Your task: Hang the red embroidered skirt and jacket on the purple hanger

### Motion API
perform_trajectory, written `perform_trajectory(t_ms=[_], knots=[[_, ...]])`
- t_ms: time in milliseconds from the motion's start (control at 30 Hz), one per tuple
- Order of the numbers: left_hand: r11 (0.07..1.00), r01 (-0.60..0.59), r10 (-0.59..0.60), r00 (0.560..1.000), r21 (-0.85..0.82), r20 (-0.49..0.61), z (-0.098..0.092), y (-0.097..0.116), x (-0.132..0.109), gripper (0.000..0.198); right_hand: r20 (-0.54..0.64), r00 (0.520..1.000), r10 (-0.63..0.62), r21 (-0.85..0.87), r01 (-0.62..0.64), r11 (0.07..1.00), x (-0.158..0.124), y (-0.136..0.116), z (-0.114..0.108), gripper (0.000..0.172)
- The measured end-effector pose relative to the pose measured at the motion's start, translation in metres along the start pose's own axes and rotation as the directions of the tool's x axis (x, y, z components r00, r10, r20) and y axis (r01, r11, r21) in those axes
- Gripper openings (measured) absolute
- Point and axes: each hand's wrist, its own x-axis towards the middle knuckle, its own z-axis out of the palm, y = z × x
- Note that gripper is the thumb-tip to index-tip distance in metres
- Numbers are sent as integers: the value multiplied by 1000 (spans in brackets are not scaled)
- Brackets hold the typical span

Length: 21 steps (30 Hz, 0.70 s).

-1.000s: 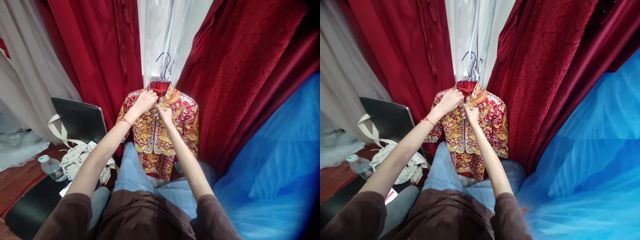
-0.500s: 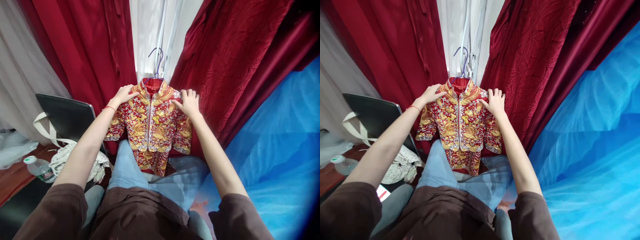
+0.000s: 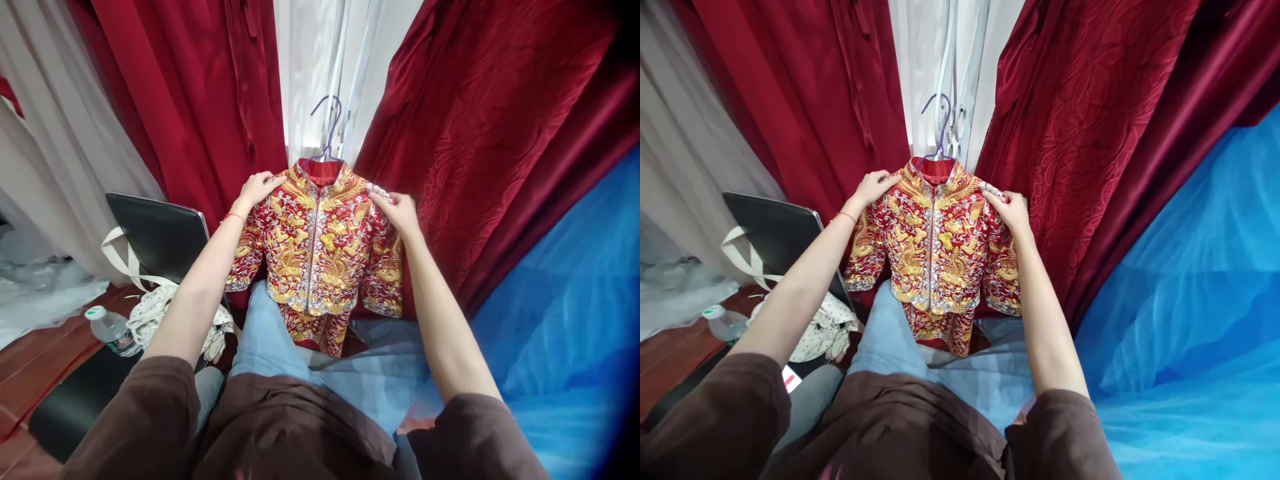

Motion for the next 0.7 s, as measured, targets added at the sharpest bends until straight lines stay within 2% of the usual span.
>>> perform_trajectory(t_ms=[100, 200, 300, 367, 433, 533, 700], knots=[[998, 51, -54, 996, -48, -76, 5, -39, -28, 38, -10, 998, -62, 16, 62, 998, -16, 5, -2, 55], [992, 122, -125, 972, -28, -197, 8, -57, -44, 41, -59, 994, -92, 42, 95, 995, -23, 8, -8, 55], [989, 142, -146, 950, -33, -277, 8, -59, -41, 45, 2, 999, -39, 177, 38, 983, -19, 12, -9, 53], [989, 138, -146, 948, -47, -281, 8, -60, -37, 47, 63, 998, 1, 309, -21, 951, -17, 15, -5, 53], [989, 140, -150, 950, -55, -275, 9, -62, -36, 48, 65, 997, 35, 389, -58, 920, -18, 19, 2, 52], [984, 173, -179, 940, -47, -292, 14, -62, -44, 47, 5, 998, 62, 381, -59, 923, -22, 24, 11, 50], [970, 233, -243, 916, -71, -319, 23, -55, -58, 52, -73, 997, 38, 242, -19, 970, -22, 27, 14, 49]])
